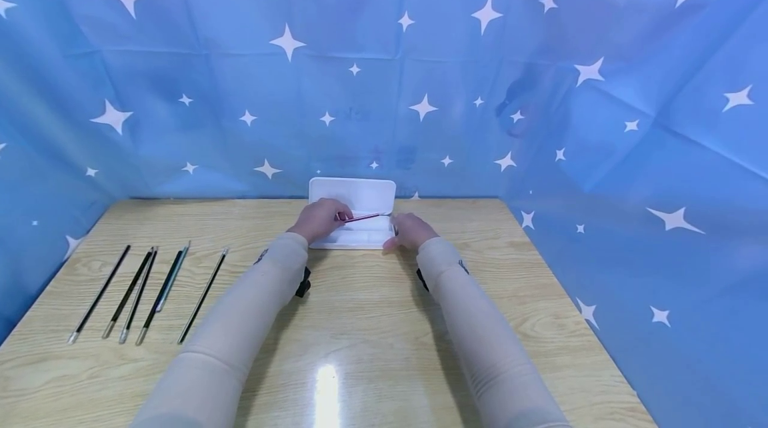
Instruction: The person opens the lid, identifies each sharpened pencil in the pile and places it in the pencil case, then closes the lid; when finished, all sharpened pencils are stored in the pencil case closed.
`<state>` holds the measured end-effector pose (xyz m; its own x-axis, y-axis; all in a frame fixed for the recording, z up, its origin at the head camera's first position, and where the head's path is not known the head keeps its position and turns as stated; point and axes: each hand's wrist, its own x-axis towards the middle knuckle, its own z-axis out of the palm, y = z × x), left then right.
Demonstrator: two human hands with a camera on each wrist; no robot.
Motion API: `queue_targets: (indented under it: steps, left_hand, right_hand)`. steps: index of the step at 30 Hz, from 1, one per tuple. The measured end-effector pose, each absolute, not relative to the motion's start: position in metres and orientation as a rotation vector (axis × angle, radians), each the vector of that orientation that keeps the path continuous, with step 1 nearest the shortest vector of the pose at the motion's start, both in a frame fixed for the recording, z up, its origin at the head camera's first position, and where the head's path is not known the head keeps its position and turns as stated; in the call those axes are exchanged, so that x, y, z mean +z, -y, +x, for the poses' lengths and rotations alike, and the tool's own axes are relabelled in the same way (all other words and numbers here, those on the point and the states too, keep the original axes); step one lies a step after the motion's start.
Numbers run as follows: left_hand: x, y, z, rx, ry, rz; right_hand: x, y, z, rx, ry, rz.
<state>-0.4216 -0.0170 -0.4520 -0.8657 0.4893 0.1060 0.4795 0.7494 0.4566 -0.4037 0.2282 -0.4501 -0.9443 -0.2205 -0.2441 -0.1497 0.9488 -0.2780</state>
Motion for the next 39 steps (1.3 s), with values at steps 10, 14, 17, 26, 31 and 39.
queue_targets:
  steps: [10,14,17,26,31,39]
  left_hand:
    - [-0.451,0.015,-0.421,0.612,-2.912,0.807]
    - [-0.443,0.024,-0.416,0.629,-2.923,0.829]
    - [-0.437,0.035,-0.413,0.679,-2.911,0.800]
    - [-0.431,0.086,-0.405,0.723,-2.924,0.746]
    - [-0.432,0.109,-0.399,0.760,-2.903,0.711]
    - [-0.432,0.137,-0.395,0.817,-2.904,0.664]
  right_hand:
    - [-0.448,-0.228,-0.402,-0.384,-2.821,-0.291]
    - [-0.446,-0.229,-0.403,-0.357,-2.815,-0.300]
    - [-0.446,-0.229,-0.403,-0.338,-2.814,-0.318]
    - [-0.446,-0.228,-0.402,-0.354,-2.805,-0.342]
    - [-0.446,-0.228,-0.403,-0.493,-2.762,-0.263]
    - [-0.445,-0.228,-0.407,-0.509,-2.701,-0.241]
